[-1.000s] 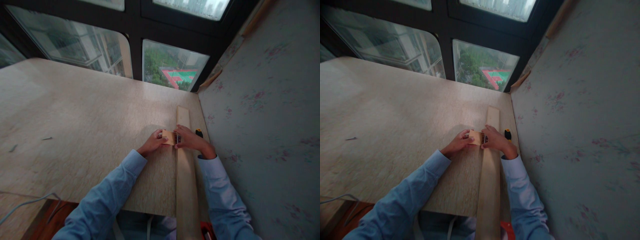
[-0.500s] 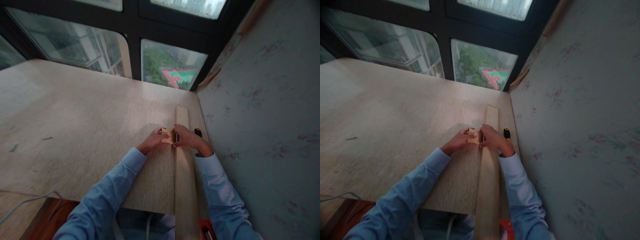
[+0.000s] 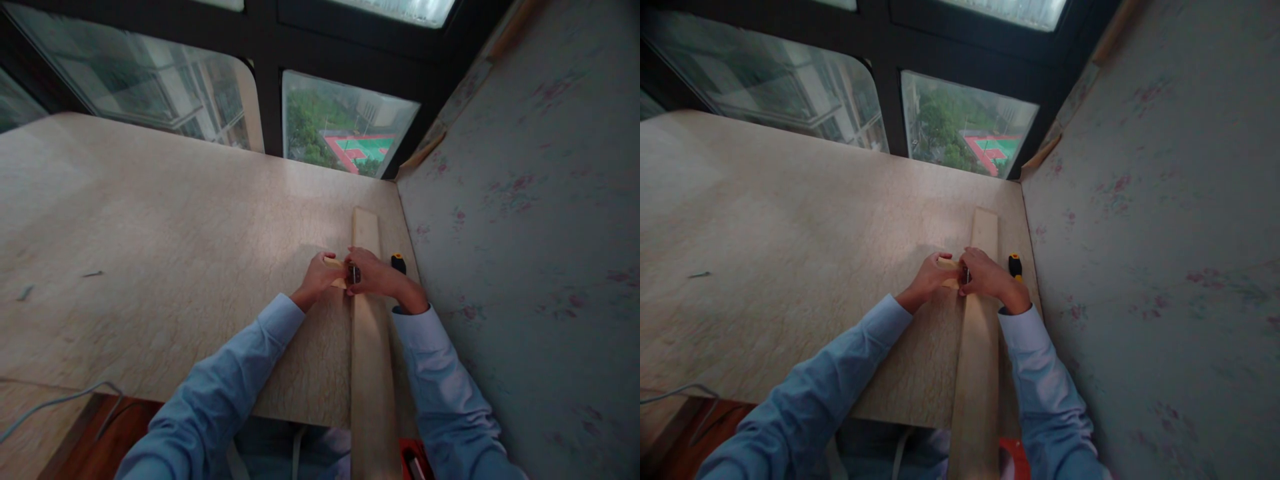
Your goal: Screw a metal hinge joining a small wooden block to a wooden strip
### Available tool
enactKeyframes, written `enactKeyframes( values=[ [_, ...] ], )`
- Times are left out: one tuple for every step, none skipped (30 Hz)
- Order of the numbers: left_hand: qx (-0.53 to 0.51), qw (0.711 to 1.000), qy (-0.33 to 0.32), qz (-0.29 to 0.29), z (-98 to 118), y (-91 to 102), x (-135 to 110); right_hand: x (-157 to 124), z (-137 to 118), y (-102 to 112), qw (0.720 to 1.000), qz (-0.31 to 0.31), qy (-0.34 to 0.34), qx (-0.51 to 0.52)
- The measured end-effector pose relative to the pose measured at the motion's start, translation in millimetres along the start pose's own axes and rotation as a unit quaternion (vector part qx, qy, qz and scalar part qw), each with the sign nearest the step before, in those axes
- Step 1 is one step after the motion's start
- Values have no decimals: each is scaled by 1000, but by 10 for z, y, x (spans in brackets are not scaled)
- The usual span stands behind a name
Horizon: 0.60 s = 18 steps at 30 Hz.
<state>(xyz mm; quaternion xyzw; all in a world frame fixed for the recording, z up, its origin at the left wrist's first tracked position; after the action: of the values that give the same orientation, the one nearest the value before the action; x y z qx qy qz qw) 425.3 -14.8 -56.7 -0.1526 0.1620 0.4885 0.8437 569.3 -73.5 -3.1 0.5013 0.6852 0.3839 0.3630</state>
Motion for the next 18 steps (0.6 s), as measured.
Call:
enactKeyframes(
  values=[
    [-1, 1000, 1, 1, -4, -3, 3, 0, 2, -1, 1000, -2, -1, 2],
    [0, 1000, 1, 1, -6, -4, 6, 0, 7, -3, 1000, -5, -2, 4],
    [1, 1000, 1, 0, -9, -5, 8, -1, 15, -6, 1000, -7, -3, 4],
    [2, 1000, 0, 1, -11, -4, 11, -2, 26, -11, 1000, -10, -4, 4],
    [2, 1000, -3, 1, -15, -2, 14, -5, 40, -17, 1000, -12, -6, 3],
    [0, 1000, -5, 0, -19, 0, 16, -9, 56, -22, 1000, -13, -8, 2],
    [-4, 1000, -9, -1, -24, 2, 19, -15, 73, -26, 1000, -14, -10, 2],
    [-6, 1000, -13, -2, -29, 3, 21, -23, 89, -27, 1000, -13, -11, 3],
    [-8, 1000, -18, -2, -34, 4, 22, -33, 102, -23, 1000, -11, -11, 5],
    [-9, 1000, -22, 0, -39, 4, 22, -43, 109, -14, 1000, -6, -12, 8],
    [-11, 1000, -24, 2, -44, 3, 21, -52, 108, 2, 1000, 3, -12, 10],
    [-17, 1000, -24, 3, -50, 0, 20, -60, 94, 25, 1000, 17, -13, 12],
    [-28, 999, -23, -1, -57, -4, 19, -67, 67, 55, 999, 38, -13, 13],
    [-42, 999, -23, -7, -64, -10, 17, -71, 23, 91, 998, 65, -10, 15],
    [-57, 998, -22, -15, -73, -16, 16, -73, -38, 131, 995, 96, -4, 18],
    [-73, 997, -23, -24, -80, -24, 14, -73, -115, 170, 991, 130, 5, 23],
    [-84, 996, -22, -28, -86, -31, 11, -71, -204, 206, 986, 161, 15, 33],
    [-93, 995, -20, -28, -88, -38, 7, -67, -301, 236, 981, 187, 26, 46]
  ],
)
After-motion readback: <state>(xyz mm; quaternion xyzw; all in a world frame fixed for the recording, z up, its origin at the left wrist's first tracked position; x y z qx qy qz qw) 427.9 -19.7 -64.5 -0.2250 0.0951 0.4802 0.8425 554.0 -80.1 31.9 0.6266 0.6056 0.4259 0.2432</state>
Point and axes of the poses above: each hand's wrist, its own x-axis towards the middle knuckle, its own y-axis out of the back of the hand, z = x × y, the point moved 1 cm from there along x, towards the middle knuckle, and after that the axes turned 4 degrees about y, right-handed, at the moved point
